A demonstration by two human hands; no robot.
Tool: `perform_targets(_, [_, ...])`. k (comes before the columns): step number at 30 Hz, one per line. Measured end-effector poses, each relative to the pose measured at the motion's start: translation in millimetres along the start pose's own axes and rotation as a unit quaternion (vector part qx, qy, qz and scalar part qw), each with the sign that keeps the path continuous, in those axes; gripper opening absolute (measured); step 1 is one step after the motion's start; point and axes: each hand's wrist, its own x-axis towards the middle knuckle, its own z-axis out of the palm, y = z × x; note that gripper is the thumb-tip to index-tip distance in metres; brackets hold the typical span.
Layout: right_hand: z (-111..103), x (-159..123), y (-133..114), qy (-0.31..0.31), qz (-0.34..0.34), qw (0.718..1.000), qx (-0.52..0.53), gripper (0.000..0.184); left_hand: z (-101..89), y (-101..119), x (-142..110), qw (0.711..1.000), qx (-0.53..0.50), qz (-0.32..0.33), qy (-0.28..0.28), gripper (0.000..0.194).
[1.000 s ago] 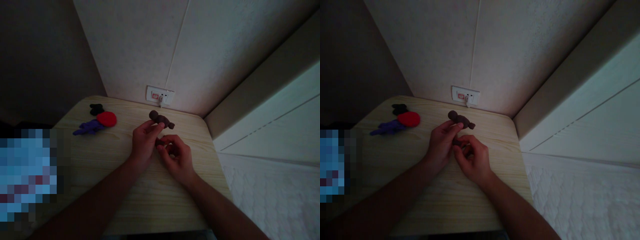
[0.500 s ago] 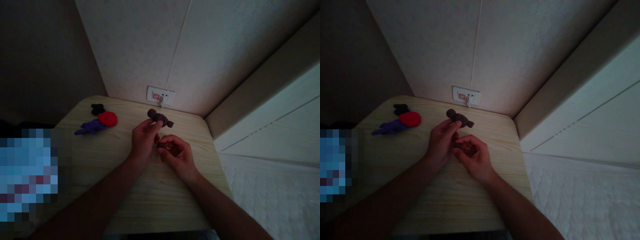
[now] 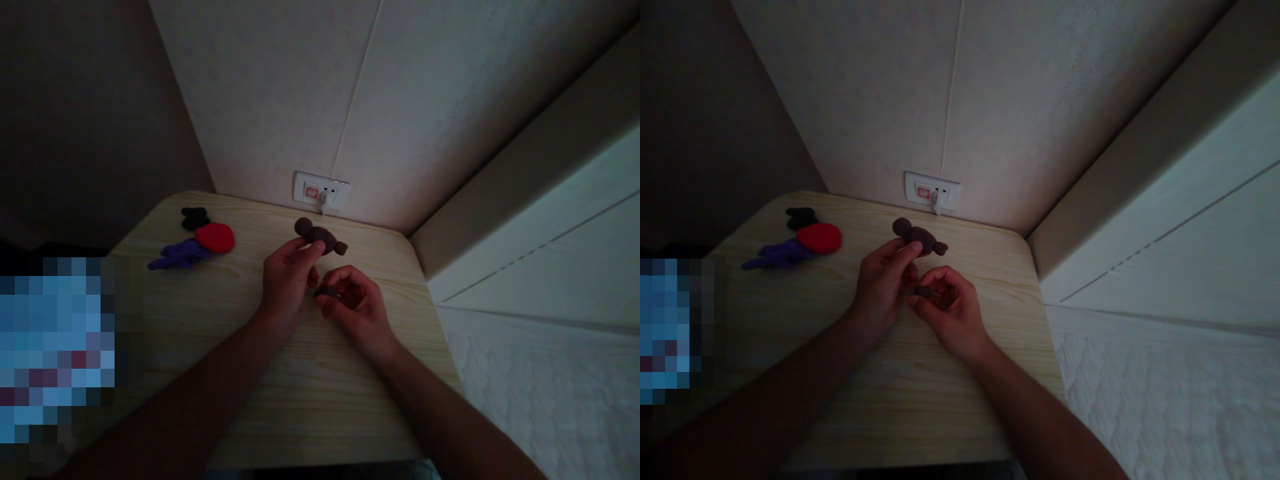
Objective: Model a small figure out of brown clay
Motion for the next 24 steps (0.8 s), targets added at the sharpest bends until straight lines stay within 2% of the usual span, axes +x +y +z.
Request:
perform_targets(5, [-1.1, 0.9, 0.7, 0.000, 0.037, 0.999, 0.009, 0.037, -0.8, -0.8, 0.7, 1.000, 0.001, 0.004, -0.004, 0.028])
perform_targets(11, [-1.7, 3.2, 6.2, 0.024, 0.042, 0.998, 0.040, 0.035, -0.9, 0.8, 2.2, 1.000, -0.011, -0.007, -0.003, 0.027])
perform_targets(19, [-5.7, 8.3, 11.7, 0.119, 0.053, 0.989, 0.071, 0.033, 0.1, 3.4, 2.7, 0.999, -0.028, -0.016, -0.002, 0.027])
perform_targets(24, [-8.2, 9.1, 10.9, 0.139, 0.067, 0.983, 0.104, 0.034, 0.0, 1.7, 0.7, 1.000, -0.012, -0.007, -0.014, 0.027])
